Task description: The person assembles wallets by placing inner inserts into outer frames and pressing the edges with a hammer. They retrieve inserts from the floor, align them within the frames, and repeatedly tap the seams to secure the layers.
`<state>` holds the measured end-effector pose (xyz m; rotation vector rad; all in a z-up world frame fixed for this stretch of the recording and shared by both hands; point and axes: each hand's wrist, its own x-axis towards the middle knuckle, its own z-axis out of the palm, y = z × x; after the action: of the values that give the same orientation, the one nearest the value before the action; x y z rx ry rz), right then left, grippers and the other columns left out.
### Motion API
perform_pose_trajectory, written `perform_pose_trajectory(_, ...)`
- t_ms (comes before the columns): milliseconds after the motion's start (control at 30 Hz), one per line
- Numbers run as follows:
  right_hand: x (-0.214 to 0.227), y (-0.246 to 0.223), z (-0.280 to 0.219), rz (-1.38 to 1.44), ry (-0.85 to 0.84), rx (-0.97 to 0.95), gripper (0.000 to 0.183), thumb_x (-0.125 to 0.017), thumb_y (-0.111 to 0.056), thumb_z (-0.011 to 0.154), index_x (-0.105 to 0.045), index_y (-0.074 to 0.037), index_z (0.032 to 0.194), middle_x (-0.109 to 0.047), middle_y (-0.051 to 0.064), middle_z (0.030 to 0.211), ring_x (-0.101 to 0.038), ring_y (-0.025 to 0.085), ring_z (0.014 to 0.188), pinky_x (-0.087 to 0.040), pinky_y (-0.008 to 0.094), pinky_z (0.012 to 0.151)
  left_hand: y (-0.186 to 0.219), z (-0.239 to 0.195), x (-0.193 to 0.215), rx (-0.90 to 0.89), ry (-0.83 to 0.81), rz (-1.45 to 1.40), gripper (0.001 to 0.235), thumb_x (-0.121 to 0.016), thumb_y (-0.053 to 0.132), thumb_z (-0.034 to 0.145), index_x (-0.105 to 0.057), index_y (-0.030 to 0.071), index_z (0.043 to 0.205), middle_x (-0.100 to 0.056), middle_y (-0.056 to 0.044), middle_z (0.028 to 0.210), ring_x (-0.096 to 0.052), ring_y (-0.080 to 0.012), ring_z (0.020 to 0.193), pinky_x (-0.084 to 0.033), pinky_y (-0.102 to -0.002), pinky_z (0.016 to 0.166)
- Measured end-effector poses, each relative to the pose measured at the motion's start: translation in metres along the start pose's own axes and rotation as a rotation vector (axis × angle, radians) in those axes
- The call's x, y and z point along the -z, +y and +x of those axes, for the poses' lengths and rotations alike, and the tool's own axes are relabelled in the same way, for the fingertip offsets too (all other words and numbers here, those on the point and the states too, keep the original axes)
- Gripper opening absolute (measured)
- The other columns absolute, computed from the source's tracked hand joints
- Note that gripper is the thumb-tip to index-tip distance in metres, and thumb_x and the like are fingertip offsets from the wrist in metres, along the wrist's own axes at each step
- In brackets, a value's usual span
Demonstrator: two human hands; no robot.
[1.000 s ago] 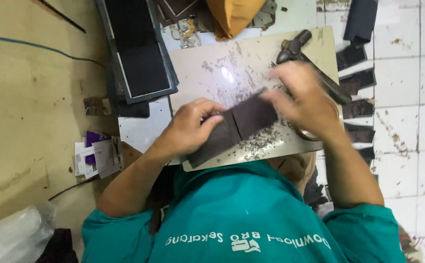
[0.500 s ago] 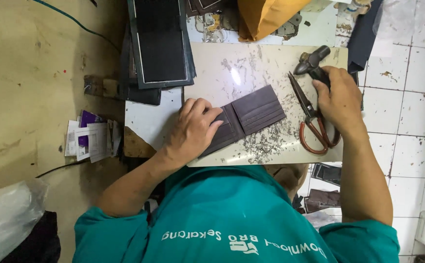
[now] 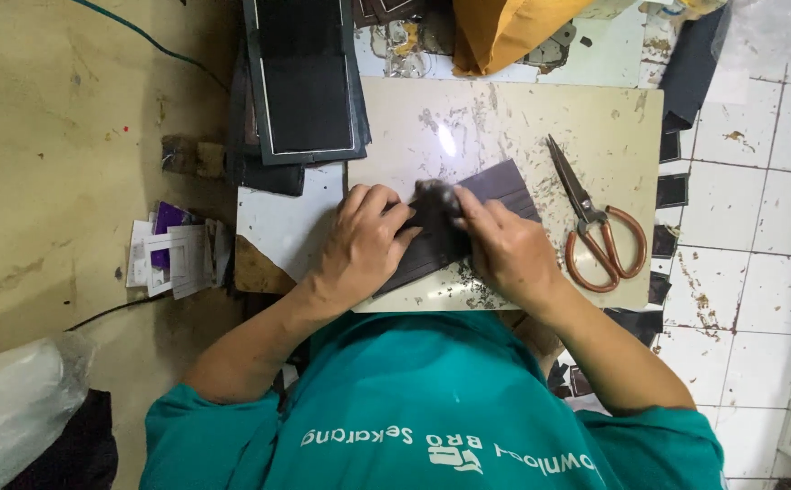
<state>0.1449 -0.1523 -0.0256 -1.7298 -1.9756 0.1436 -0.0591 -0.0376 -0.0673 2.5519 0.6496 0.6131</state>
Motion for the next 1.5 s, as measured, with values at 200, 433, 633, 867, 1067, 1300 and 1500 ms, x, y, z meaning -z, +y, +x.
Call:
perform_pose_trajectory(200, 0.025, -0.017, 0.013, 0.098, -0.034, -0.097, 0.032, -0.054, -0.012, 0.106, -0.066, 0.0, 0.133, -0.072, 0.015, 0.076, -0.071, 0.025, 0.057, -0.059, 0.033, 0.049, 0.005, 0.0, 0.003, -0.001, 0.014, 0.01, 0.021, -0.079, 0.021, 0.089, -0.072, 0.007, 0.102, -0.056, -0.008, 0.094, -0.06, -0.0339, 0.096, -0.05, -0.044, 0.081)
perform_pose_trajectory(433, 0.016, -0.014, 0.01, 0.004, 0.008, -0.058, 0.033, -0.053, -0.017, 0.107, -0.064, -0.001, 0.135, -0.071, 0.013, 0.072, -0.07, 0.022, 0.054, -0.056, 0.031, 0.044, 0.006, 0.002, 0.009, 0.0, 0.001, -0.046, 0.021, -0.078, 0.023, 0.091, -0.07, 0.006, 0.102, -0.053, -0.007, 0.093, -0.059, -0.0338, 0.096, -0.049, -0.044, 0.084)
perform_pose_trajectory(633, 0.014, -0.013, 0.006, 0.144, 0.051, -0.094, 0.033, -0.053, -0.009, 0.106, -0.063, 0.006, 0.133, -0.07, 0.017, 0.074, -0.069, 0.026, 0.055, -0.057, 0.034, 0.046, 0.003, -0.007, 0.012, 0.079, 0.003, -0.089, 0.02, -0.079, 0.022, 0.091, -0.07, 0.007, 0.102, -0.057, -0.007, 0.092, -0.062, -0.0333, 0.095, -0.05, -0.044, 0.084)
perform_pose_trajectory(867, 0.004, -0.008, 0.0, 0.048, 0.048, -0.077, 0.033, -0.055, -0.016, 0.106, -0.066, -0.001, 0.133, -0.07, 0.014, 0.073, -0.07, 0.024, 0.056, -0.057, 0.033, 0.047, 0.003, -0.006, 0.026, 0.122, -0.011, -0.052, 0.022, -0.079, 0.024, 0.092, -0.07, 0.008, 0.103, -0.059, -0.008, 0.091, -0.064, -0.0324, 0.093, -0.049, -0.042, 0.086)
perform_pose_trajectory(1067, 0.007, -0.008, 0.004, 0.083, 0.008, -0.104, 0.034, -0.054, -0.02, 0.107, -0.065, -0.004, 0.134, -0.071, 0.013, 0.074, -0.071, 0.026, 0.058, -0.059, 0.035, 0.049, 0.005, -0.003, 0.031, 0.111, -0.012, -0.028, 0.024, -0.08, 0.024, 0.09, -0.069, 0.008, 0.104, -0.06, -0.007, 0.091, -0.065, -0.0312, 0.088, -0.048, -0.04, 0.085)
perform_pose_trajectory(1300, 0.028, -0.005, 0.011, 0.059, -0.002, -0.105, 0.031, -0.057, -0.021, 0.105, -0.067, -0.012, 0.133, -0.074, 0.014, 0.085, -0.075, 0.036, 0.077, -0.061, 0.047, 0.063, 0.017, 0.011, 0.028, 0.076, -0.08, -0.033, 0.036, -0.077, 0.033, 0.092, -0.066, 0.006, 0.113, -0.06, -0.01, 0.095, -0.066, -0.0313, 0.089, -0.049, -0.04, 0.088)
perform_pose_trajectory(1500, 0.04, 0.067, -0.023, -0.135, 0.324, -0.208, 0.027, -0.066, -0.017, 0.11, -0.071, -0.002, 0.132, -0.075, 0.019, 0.113, -0.072, 0.038, 0.103, -0.058, 0.045, 0.085, 0.028, 0.028, 0.021, 0.066, -0.165, -0.016, 0.047, -0.075, 0.035, 0.093, -0.063, 0.001, 0.123, -0.059, -0.014, 0.103, -0.064, -0.0348, 0.094, -0.049, -0.044, 0.086)
